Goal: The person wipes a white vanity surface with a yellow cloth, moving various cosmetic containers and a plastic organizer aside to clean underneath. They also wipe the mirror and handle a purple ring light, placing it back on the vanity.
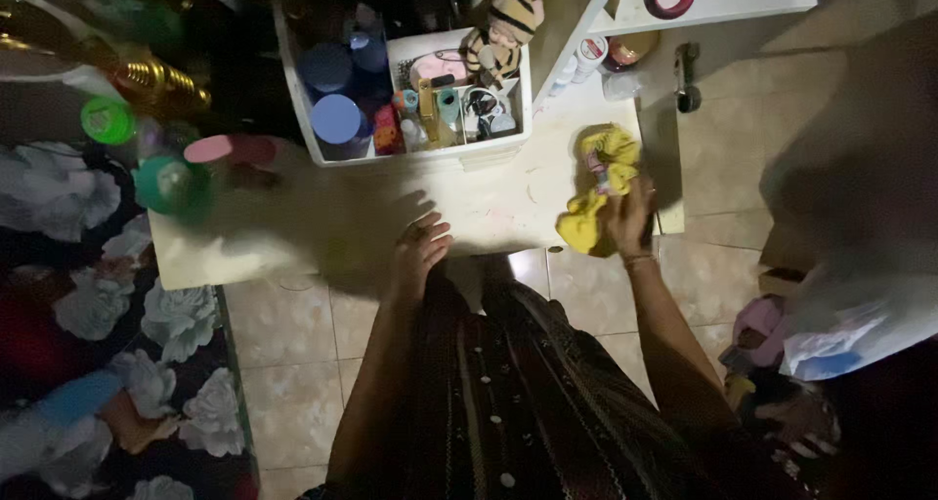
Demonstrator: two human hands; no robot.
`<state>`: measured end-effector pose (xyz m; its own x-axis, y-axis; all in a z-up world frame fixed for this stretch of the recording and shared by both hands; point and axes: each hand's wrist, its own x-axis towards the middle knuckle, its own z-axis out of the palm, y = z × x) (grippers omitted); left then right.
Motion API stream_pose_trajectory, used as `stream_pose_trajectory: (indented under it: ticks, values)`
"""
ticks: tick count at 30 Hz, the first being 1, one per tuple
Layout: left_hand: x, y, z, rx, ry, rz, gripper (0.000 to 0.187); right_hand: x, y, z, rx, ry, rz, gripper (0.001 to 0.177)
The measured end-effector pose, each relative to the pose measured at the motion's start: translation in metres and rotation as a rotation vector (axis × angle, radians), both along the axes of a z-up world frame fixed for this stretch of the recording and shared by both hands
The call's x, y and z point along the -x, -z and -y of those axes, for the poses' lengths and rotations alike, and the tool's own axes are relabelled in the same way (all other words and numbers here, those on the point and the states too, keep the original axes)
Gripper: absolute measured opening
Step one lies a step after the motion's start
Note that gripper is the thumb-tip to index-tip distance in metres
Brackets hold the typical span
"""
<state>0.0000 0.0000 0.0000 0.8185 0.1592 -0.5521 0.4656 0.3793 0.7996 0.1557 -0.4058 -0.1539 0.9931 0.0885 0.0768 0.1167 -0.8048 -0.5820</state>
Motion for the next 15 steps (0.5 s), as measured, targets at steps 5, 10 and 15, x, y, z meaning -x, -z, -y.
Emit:
stream_pose_trajectory:
  ticks: [5, 10, 15]
  values:
    - [-0.006, -0.034, -0.012, -0.039, -0.080, -0.167, 0.052, 0.015, -0.021, -0.037, -0.115, -0.120, 0.042, 0.071]
    - [-0.004, -0.022, -0.046, -0.003, -0.031, -0.005, 0.045, 0.050, -0.049, -0.125, 0.223, -0.207, 0.245, 0.063]
    - [-0.011, -0.021, -0.092, -0.053, 0.078, -0.074, 0.041, 0.081, -0.066, -0.189, -0.269, 0.067, -0.190, 0.045]
